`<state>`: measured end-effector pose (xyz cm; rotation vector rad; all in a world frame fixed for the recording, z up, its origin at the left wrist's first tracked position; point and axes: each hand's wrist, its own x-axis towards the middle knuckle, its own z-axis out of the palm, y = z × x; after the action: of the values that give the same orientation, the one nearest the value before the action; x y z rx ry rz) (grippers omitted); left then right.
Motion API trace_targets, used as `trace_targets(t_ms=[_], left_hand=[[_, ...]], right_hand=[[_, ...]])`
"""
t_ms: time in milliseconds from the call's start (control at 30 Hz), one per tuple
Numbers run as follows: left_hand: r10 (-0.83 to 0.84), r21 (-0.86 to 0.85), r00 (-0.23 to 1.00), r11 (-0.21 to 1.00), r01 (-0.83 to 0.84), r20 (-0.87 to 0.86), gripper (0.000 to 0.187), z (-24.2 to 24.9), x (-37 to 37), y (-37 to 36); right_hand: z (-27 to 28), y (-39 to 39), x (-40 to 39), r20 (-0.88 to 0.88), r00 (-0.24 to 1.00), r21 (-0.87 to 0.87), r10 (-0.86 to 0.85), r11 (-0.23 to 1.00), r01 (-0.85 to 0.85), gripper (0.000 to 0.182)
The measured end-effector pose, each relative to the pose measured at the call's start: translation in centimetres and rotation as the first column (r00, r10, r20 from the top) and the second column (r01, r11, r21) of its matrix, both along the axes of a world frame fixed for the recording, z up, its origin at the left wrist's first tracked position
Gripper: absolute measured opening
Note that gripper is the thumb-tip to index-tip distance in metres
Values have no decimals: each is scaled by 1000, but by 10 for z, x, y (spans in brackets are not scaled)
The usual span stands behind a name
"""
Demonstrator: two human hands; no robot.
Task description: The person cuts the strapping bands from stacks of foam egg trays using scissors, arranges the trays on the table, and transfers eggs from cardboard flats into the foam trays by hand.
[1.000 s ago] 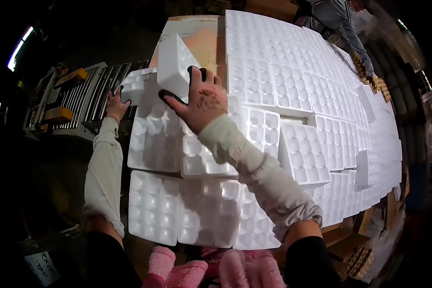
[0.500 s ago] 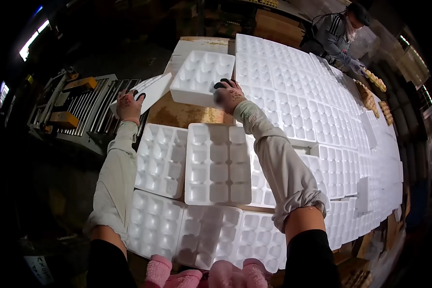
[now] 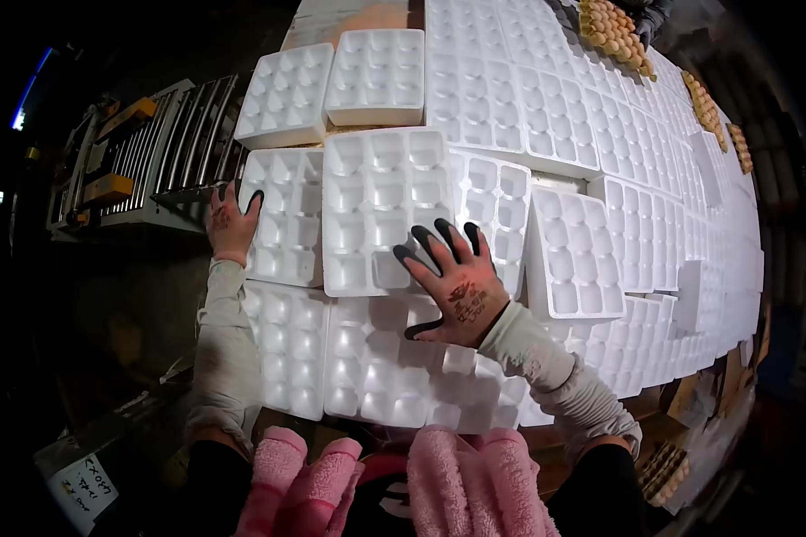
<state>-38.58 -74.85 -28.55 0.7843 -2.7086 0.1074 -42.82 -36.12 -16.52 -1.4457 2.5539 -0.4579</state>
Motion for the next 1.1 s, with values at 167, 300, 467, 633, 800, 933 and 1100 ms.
trace_targets(t_ms=[167, 300, 467, 633, 800, 933, 1100], left_hand=[[100, 149, 986, 982, -120, 132, 62, -15, 36, -11], [91, 243, 981, 961, -132, 173, 57, -29, 45, -49], [123, 228, 991, 965, -134, 61, 50, -29, 42, -90], [58, 192, 987, 978, -86, 148, 50, -26, 34, -99], [-114, 253, 982, 965, 73, 152, 55, -26, 21, -76], [-70, 147, 992, 988, 54, 103, 59, -8, 37, -59], [-553, 262, 803, 760, 595, -222, 57, 82, 46, 142]], right_hand=[[-53, -5, 21, -234, 972, -139, 7, 989, -41, 36], [-53, -33, 14, -261, 965, -395, -20, 914, -88, 28], [-95, -56, 3, -54, 995, -583, -83, 812, 36, 45], [-121, -40, 19, -156, 962, -331, -222, 930, 161, 49], [-79, -21, 38, -163, 943, -231, -289, 941, 249, 47], [-2, 63, 49, -168, 884, -275, -436, 882, 383, 53], [-36, 185, 66, -312, 642, -160, -700, 705, 691, 68]])
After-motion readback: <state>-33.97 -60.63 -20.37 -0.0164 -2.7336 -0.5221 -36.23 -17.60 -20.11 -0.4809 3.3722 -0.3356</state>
